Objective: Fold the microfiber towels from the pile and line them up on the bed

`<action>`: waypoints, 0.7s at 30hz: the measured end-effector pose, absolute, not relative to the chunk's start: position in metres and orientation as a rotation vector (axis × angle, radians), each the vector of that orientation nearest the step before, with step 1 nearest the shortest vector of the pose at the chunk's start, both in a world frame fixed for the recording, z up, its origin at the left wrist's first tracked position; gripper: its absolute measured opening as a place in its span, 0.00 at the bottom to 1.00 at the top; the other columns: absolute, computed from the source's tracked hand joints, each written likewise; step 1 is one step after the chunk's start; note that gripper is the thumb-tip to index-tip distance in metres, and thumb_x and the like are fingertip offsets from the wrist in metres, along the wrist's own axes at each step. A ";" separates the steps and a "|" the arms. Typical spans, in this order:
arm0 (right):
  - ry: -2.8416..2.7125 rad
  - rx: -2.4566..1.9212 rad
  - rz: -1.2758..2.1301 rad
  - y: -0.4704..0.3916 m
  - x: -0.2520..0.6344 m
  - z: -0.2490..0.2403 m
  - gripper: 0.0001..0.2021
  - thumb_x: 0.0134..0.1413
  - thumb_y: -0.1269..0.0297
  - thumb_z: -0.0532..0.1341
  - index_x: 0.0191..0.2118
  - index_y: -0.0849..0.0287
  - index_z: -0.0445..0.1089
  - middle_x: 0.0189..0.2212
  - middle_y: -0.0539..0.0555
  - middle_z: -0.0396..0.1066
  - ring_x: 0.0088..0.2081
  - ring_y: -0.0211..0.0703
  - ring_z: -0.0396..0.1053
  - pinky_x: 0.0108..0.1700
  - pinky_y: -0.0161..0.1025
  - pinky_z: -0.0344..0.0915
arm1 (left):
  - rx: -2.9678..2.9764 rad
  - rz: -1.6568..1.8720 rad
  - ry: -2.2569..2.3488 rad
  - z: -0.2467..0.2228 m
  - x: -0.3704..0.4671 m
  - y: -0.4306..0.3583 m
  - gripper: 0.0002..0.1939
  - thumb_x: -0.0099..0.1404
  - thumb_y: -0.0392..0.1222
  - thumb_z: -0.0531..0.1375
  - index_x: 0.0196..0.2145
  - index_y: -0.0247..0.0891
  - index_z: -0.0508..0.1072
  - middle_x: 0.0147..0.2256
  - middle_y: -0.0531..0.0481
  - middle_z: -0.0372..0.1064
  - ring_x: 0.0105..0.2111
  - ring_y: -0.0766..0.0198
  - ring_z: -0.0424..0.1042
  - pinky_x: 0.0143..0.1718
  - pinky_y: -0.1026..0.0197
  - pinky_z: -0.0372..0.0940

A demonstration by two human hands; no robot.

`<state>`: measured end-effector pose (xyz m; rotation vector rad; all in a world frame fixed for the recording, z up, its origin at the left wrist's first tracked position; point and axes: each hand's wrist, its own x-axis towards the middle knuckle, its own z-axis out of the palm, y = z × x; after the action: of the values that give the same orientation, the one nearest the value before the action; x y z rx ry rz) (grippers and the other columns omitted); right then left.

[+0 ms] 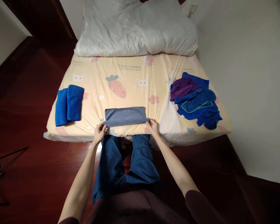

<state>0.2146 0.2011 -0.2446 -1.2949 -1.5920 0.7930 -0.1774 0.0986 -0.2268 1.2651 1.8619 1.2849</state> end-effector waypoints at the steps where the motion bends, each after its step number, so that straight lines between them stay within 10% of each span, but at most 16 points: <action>1: -1.563 -1.308 0.822 0.202 0.215 -0.246 0.16 0.60 0.51 0.62 0.26 0.55 0.68 0.27 0.50 0.66 0.34 0.44 0.66 0.38 0.39 0.67 | 1.228 1.310 1.831 -0.227 -0.176 0.099 0.21 0.64 0.60 0.61 0.39 0.37 0.76 0.33 0.46 0.71 0.35 0.58 0.72 0.40 0.55 0.69; 21: -1.247 -1.327 1.052 0.199 0.205 -0.237 0.20 0.43 0.45 0.71 0.31 0.58 0.71 0.19 0.47 0.66 0.21 0.36 0.62 0.25 0.36 0.62 | 0.981 1.471 1.631 -0.221 -0.172 0.102 0.24 0.60 0.57 0.66 0.48 0.42 0.67 0.23 0.59 0.64 0.22 0.68 0.64 0.28 0.64 0.62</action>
<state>0.2053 0.1990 -0.2367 -1.3274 -1.2470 1.0518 -0.1716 0.1017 -0.2208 0.9814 1.6309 1.4708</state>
